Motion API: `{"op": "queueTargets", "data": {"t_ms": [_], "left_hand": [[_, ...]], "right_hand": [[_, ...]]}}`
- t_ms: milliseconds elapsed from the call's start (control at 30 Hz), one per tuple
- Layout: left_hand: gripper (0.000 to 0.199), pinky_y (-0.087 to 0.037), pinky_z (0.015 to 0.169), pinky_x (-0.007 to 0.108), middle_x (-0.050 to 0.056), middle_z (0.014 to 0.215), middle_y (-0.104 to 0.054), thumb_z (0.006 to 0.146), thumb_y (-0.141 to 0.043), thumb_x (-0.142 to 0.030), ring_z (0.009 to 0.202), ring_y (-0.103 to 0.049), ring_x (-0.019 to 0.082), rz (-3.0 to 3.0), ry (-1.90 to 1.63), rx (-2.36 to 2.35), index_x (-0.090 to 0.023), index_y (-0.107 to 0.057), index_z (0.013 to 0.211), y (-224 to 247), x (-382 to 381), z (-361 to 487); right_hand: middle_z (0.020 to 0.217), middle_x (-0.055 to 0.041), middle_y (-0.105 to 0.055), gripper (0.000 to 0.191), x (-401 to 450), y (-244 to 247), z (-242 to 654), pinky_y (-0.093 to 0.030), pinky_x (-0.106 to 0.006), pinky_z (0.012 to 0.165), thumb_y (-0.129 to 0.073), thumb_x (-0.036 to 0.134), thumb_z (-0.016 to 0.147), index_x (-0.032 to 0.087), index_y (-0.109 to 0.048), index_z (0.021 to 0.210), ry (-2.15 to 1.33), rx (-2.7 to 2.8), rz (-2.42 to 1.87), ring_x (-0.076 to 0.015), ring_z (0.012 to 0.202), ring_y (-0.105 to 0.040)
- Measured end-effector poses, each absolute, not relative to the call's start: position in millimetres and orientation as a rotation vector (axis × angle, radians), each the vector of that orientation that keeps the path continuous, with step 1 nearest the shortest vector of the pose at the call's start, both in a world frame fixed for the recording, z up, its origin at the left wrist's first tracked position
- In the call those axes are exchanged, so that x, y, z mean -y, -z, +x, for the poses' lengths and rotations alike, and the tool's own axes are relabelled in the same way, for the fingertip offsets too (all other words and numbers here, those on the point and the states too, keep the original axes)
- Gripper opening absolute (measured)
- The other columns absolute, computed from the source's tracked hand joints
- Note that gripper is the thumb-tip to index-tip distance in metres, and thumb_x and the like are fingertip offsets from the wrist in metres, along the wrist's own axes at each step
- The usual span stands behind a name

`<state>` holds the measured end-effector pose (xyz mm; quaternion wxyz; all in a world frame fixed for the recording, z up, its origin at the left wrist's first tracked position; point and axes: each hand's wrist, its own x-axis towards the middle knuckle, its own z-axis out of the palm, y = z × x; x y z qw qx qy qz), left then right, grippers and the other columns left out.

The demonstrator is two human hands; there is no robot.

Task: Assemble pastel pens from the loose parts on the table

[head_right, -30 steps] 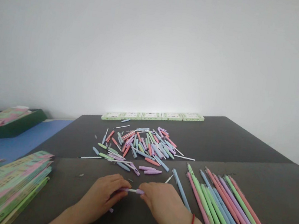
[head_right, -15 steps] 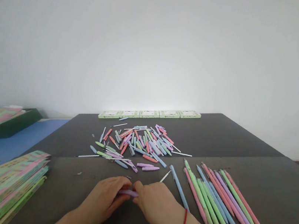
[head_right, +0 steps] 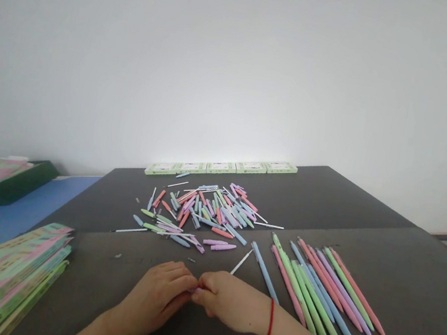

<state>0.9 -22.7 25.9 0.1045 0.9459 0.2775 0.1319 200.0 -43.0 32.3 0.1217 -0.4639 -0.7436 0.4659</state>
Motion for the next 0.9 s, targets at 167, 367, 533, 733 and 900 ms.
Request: {"op": "queueTargets", "data": {"t_ms": [167,367,533,733,900], "left_hand": [[0.005,-0.04,0.068,0.027,0.001,0.084,-0.062,0.087,-0.053,-0.017,0.079,-0.055,0.018,2.686,-0.435,-0.982,-0.021,-0.056,0.09,-25.9,19.1,-3.1],[0.004,-0.041,0.067,0.027,0.0,0.082,-0.063,0.084,-0.058,-0.017,0.076,-0.057,0.018,2.656,-0.499,-1.094,-0.02,-0.057,0.087,-22.0,16.7,-5.6],[0.003,-0.042,0.066,0.027,0.001,0.08,-0.064,0.084,-0.059,-0.018,0.073,-0.057,0.017,2.674,-0.579,-1.094,-0.02,-0.058,0.086,-21.4,15.7,-5.3],[0.003,-0.041,0.066,0.029,0.001,0.08,-0.064,0.084,-0.06,-0.018,0.073,-0.056,0.018,2.718,-0.63,-1.083,-0.02,-0.058,0.085,-21.2,16.1,-5.4],[0.003,-0.041,0.066,0.03,0.001,0.08,-0.064,0.086,-0.057,-0.018,0.073,-0.055,0.018,2.742,-0.67,-1.068,-0.02,-0.058,0.087,-22.2,16.2,-6.1]], "right_hand": [[0.07,0.0044,-0.056,0.021,43.5,-38.8,204.4,-0.026,-0.022,0.051,-0.065,0.027,0.072,0.02,-0.052,0.088,-0.963,2.186,-1.559,-0.0117,0.06,-0.048],[0.061,0.0015,-0.055,0.031,38.2,-36.3,201.1,-0.027,-0.024,0.053,-0.039,0.031,0.093,0.018,-0.057,0.071,-0.93,2.208,-1.56,-0.0121,0.057,-0.047],[0.068,0.0022,-0.057,0.013,38.9,-33.4,200.2,-0.029,-0.023,0.053,-0.052,0.03,0.086,0.018,-0.056,0.084,-0.967,2.066,-1.534,-0.0125,0.06,-0.049],[0.066,0.0035,-0.054,0.013,38.9,-34.2,199.4,-0.029,-0.023,0.053,-0.052,0.027,0.086,0.019,-0.054,0.077,-0.94,2.09,-1.481,-0.0116,0.058,-0.046],[0.062,0.003,-0.053,0.026,39.7,-33.4,196.6,-0.028,-0.024,0.052,-0.041,0.027,0.092,0.019,-0.052,0.07,-0.844,2.095,-1.51,-0.012,0.057,-0.045]]}}
